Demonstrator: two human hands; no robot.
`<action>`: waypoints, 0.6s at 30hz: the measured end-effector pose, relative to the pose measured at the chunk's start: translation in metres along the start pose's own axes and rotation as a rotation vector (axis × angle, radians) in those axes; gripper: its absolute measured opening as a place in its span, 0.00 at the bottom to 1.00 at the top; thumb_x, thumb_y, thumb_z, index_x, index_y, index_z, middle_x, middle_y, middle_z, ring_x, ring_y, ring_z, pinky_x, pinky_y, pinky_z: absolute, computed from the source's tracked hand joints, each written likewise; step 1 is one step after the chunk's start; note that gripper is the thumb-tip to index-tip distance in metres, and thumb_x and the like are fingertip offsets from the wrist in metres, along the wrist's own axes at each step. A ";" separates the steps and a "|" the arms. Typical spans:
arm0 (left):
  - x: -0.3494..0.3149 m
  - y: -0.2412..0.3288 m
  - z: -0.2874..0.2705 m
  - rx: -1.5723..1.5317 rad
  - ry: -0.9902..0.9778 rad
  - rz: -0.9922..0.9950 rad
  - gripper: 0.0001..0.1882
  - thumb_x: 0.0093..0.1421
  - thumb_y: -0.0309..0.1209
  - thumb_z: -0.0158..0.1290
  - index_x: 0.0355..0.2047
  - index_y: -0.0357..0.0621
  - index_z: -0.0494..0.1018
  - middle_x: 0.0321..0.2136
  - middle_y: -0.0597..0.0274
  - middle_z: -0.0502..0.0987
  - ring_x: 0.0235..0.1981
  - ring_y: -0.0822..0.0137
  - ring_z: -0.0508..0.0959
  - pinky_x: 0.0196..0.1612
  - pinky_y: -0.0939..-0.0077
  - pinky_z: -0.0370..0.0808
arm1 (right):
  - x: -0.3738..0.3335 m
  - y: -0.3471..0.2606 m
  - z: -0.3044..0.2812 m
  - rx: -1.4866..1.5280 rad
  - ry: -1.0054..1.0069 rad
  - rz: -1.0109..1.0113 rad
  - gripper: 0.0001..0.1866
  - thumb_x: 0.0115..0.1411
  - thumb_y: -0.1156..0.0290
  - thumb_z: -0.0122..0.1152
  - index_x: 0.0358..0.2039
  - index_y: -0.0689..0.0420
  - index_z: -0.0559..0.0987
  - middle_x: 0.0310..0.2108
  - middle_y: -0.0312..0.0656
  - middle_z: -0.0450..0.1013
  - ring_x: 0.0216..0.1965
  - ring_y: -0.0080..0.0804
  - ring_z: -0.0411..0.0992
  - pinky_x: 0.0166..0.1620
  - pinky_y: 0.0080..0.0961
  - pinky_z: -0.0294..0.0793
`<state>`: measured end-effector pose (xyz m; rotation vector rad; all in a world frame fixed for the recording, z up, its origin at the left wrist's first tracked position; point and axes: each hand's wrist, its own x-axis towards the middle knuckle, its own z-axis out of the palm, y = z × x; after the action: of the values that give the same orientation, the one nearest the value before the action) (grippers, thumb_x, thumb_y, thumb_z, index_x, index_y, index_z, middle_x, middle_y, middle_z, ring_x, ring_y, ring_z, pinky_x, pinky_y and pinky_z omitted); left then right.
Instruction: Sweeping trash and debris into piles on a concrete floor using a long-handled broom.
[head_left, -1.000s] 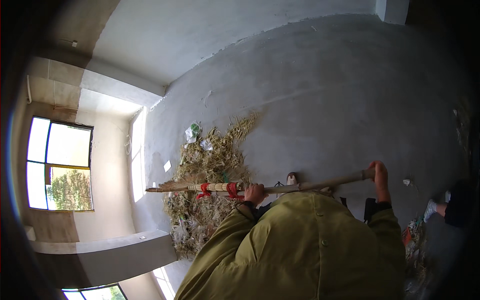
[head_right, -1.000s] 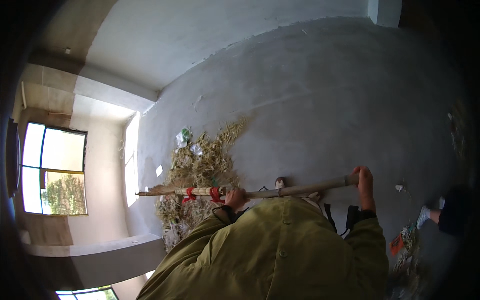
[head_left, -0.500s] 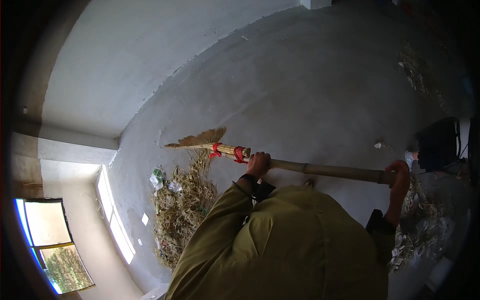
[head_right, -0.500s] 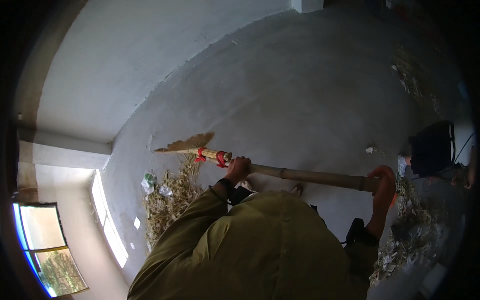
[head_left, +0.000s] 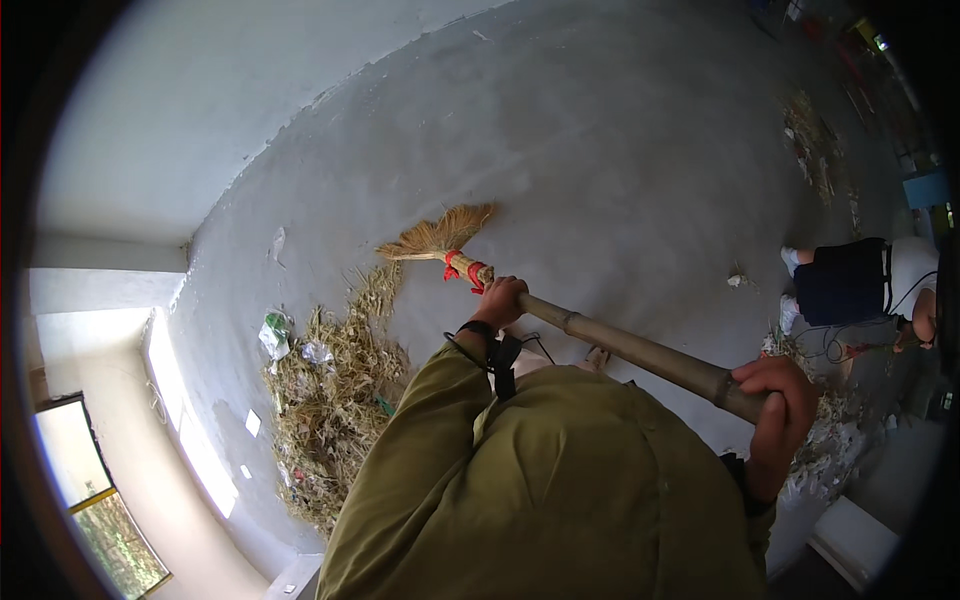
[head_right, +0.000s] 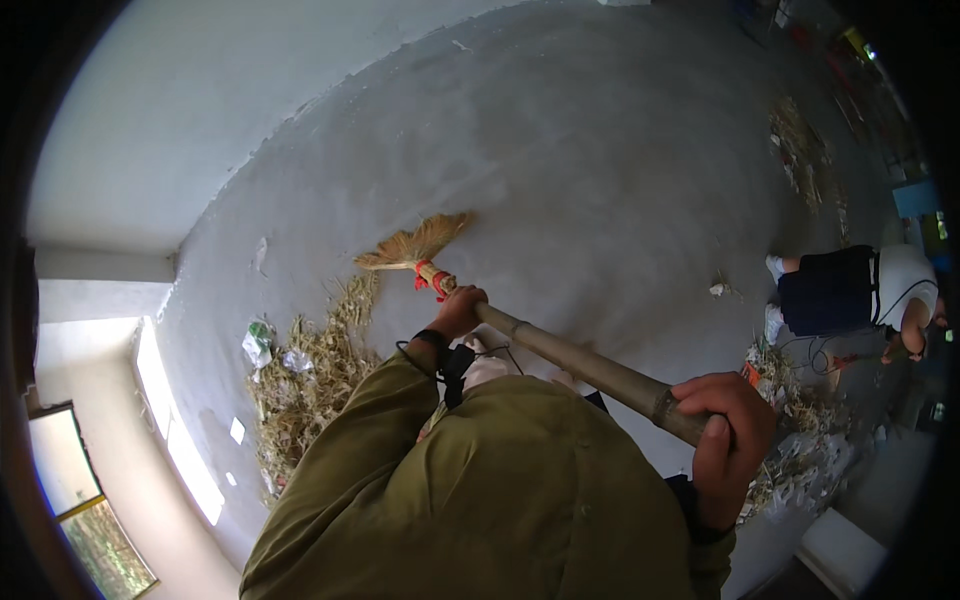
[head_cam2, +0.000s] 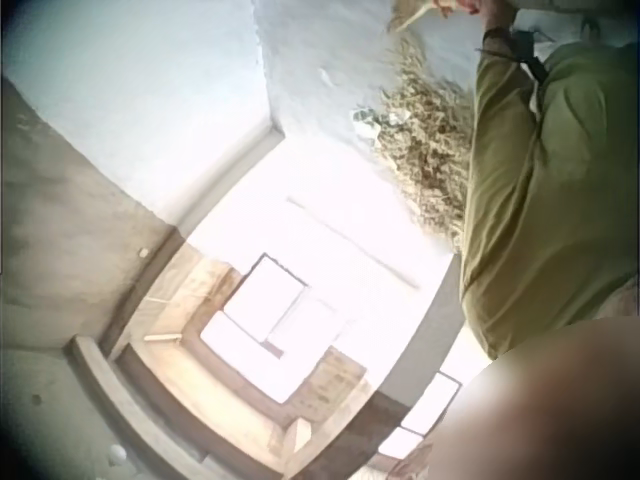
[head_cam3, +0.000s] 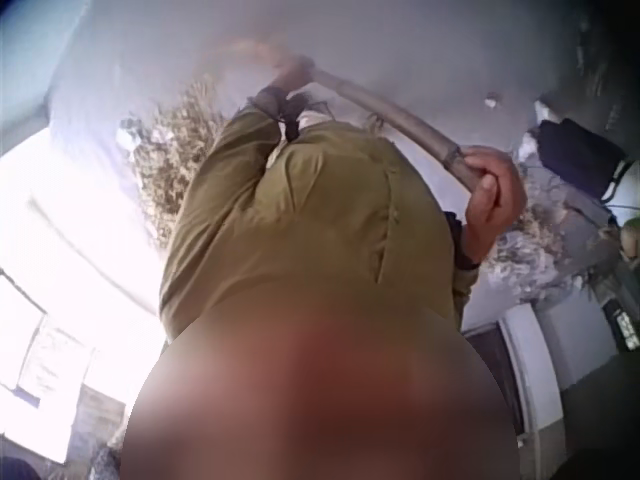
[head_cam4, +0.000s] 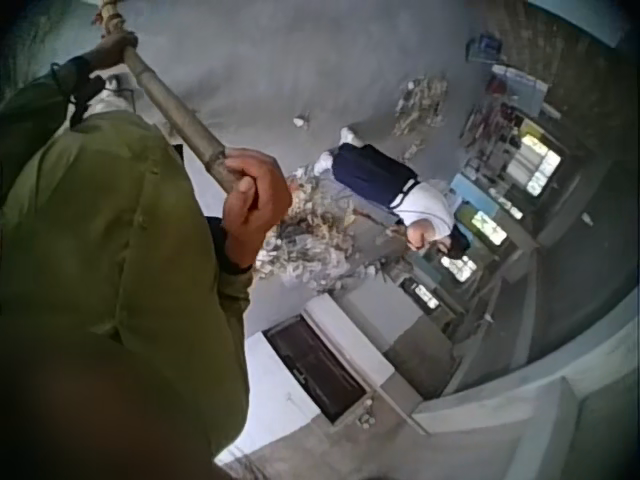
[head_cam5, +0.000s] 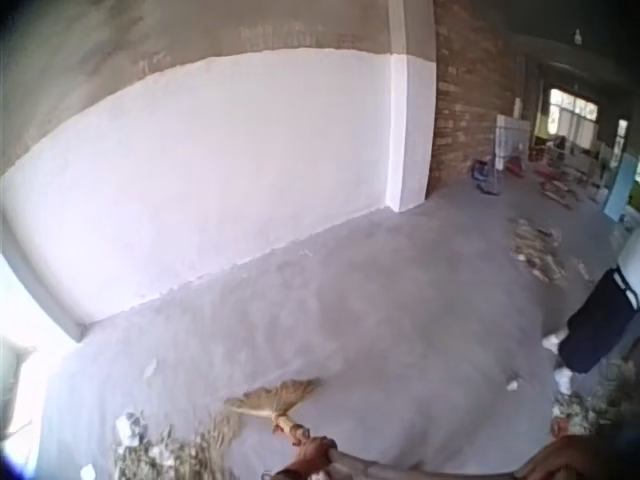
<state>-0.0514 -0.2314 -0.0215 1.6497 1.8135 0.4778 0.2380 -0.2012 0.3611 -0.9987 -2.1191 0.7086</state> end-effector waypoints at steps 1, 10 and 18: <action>-0.012 -0.005 0.002 -0.023 0.026 -0.037 0.13 0.40 0.35 0.58 0.28 0.51 0.70 0.32 0.65 0.70 0.42 0.58 0.67 0.44 0.63 0.63 | 0.005 0.001 0.003 0.011 -0.021 -0.014 0.12 0.50 0.68 0.40 0.19 0.63 0.69 0.19 0.47 0.68 0.23 0.34 0.68 0.28 0.25 0.66; -0.141 -0.042 0.017 0.045 -0.190 -0.500 0.21 0.40 0.46 0.57 0.34 0.51 0.71 0.37 0.59 0.70 0.44 0.55 0.66 0.45 0.61 0.65 | 0.021 0.069 0.061 0.294 -0.330 0.175 0.11 0.50 0.78 0.35 0.22 0.64 0.70 0.21 0.42 0.70 0.24 0.25 0.67 0.29 0.20 0.65; -0.205 -0.002 0.007 0.065 -0.107 -0.822 0.20 0.40 0.47 0.57 0.29 0.49 0.72 0.30 0.58 0.74 0.37 0.57 0.72 0.40 0.61 0.66 | 0.026 0.172 0.117 0.513 -0.304 0.327 0.11 0.51 0.76 0.36 0.21 0.62 0.70 0.20 0.39 0.69 0.23 0.23 0.64 0.30 0.20 0.64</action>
<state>-0.0452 -0.4336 0.0150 0.8118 2.2221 -0.0373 0.2117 -0.1056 0.1764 -0.9956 -1.8714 1.5591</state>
